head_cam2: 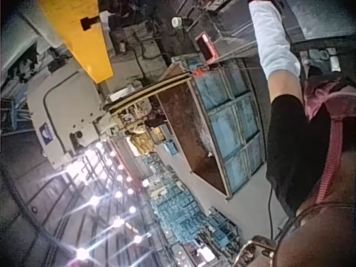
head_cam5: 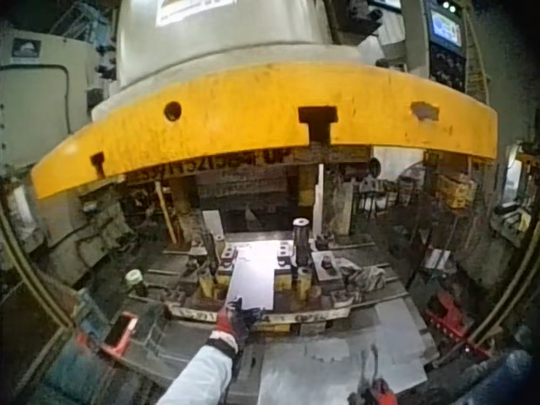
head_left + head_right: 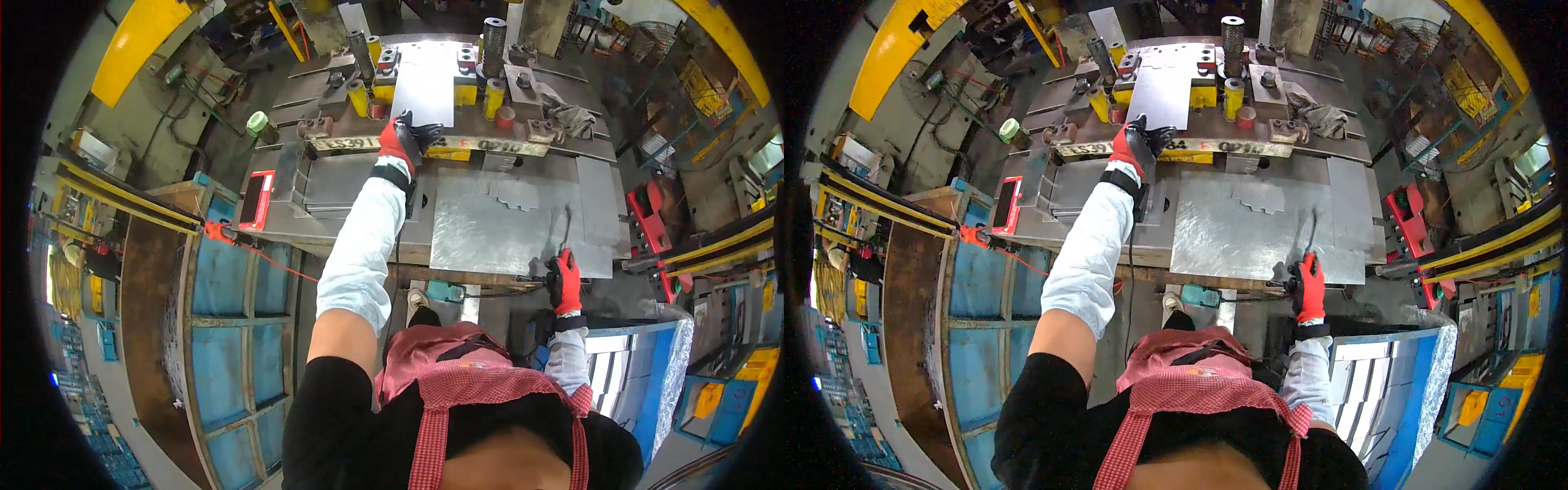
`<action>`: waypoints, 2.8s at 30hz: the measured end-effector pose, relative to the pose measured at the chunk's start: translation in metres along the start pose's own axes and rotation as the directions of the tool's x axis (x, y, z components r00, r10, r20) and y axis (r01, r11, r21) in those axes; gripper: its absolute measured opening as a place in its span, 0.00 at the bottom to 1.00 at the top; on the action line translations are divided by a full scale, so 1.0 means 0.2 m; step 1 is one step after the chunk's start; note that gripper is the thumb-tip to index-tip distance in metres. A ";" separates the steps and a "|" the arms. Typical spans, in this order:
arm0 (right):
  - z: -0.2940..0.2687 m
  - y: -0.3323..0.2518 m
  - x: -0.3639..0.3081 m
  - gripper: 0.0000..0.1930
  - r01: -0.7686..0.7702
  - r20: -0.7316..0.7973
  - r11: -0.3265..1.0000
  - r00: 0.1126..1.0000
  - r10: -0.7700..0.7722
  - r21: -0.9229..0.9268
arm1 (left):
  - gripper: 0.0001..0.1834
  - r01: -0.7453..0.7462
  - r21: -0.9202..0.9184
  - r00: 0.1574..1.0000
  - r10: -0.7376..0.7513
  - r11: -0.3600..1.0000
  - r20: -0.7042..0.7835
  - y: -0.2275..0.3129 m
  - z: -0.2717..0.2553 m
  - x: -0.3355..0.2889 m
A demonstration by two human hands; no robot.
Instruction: Operating a press machine to stamp or cut metal plates, including positioning the plates and using an air blower.
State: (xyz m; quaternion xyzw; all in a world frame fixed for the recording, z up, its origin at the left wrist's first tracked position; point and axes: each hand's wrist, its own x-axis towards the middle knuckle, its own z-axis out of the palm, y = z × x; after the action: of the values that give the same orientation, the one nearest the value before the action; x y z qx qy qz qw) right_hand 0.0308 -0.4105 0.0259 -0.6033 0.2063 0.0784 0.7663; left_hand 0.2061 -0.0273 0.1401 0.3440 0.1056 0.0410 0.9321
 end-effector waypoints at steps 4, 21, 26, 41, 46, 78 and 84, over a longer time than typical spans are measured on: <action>0.41 -0.38 -0.08 0.12 0.368 0.133 0.923 0.926 -0.353 -0.109 | 0.16 0.016 -0.024 1.000 -0.016 1.000 0.026 0.01 0.00 -0.01; 1.31 -0.82 0.26 0.19 0.355 0.499 0.935 0.812 -0.303 -0.010 | 0.25 0.155 -0.099 0.983 -0.143 0.983 0.119 0.00 -0.12 0.02; 0.60 -0.43 -0.07 0.27 0.133 0.256 0.988 0.960 -0.111 -0.072 | 0.19 0.029 -0.066 0.994 -0.022 0.997 0.110 -0.03 -0.06 0.05; 0.35 -0.06 0.06 0.08 0.011 0.086 0.996 0.996 -0.003 -0.091 | 0.23 0.013 0.060 0.979 -0.025 0.998 0.203 0.10 -0.11 0.29; 0.05 0.03 0.17 0.06 0.020 0.099 0.999 0.995 -0.022 0.029 | 0.14 -0.305 0.556 0.916 0.397 0.773 -0.049 0.01 -0.33 -0.29; 0.06 -0.01 0.20 0.10 -0.139 0.209 0.957 0.974 0.086 0.255 | 0.22 0.141 0.807 0.985 0.164 -0.574 -0.056 -0.33 -0.86 -0.79; 0.04 0.00 0.21 0.11 -0.172 0.311 0.943 0.947 0.078 0.286 | 0.25 0.123 0.831 0.984 0.176 -0.543 -0.031 -0.35 -0.90 -0.78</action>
State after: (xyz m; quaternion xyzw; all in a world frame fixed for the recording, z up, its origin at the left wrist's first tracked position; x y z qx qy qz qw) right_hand 0.0707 -0.4078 0.0101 -0.4430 0.1375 0.1834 0.8667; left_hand 0.0145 0.0100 -0.0124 0.9796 0.1552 -0.0180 0.1266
